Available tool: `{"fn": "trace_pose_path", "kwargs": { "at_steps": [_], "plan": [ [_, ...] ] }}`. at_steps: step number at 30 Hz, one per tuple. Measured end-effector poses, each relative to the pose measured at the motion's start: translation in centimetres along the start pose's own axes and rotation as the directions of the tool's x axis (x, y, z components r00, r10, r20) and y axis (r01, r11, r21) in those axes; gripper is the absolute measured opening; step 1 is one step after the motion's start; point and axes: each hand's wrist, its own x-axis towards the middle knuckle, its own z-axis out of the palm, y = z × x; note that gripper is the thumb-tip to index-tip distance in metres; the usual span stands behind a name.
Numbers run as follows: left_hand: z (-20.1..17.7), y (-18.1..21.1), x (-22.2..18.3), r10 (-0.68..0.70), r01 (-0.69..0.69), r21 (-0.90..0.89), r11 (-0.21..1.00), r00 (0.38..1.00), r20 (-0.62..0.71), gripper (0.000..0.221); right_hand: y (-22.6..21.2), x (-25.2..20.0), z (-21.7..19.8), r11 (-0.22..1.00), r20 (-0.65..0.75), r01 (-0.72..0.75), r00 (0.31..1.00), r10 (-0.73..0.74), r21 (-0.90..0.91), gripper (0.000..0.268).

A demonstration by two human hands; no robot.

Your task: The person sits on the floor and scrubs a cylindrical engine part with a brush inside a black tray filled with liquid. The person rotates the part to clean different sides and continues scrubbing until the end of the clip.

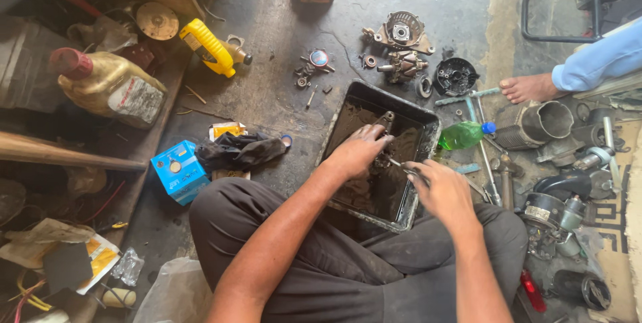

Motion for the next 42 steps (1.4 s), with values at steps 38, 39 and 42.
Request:
{"fn": "trace_pose_path", "kwargs": {
  "at_steps": [38, 39, 42],
  "plan": [
    [0.0, -0.1, 0.1, -0.054, 0.056, -0.05, 0.997, 0.998, 0.041, 0.087, 0.3, 4.1, -1.8, 0.856, 0.185, 0.265, 0.962, -0.202, -0.444, 0.03],
    [0.0, 0.0, 0.2, -0.037, 0.038, -0.035, 0.999, 0.999, 0.026, 0.086, 0.2, 4.1, -1.7, 0.848, 0.192, 0.273, 0.959, -0.206, -0.453, 0.029],
    [-0.8, 0.7, 0.4, -0.095, 0.108, -0.101, 0.989, 0.988, 0.12, 0.095, 0.4, 4.1, -2.3, 0.849, 0.198, 0.27, 0.96, -0.199, -0.454, 0.029]
  ]
}}
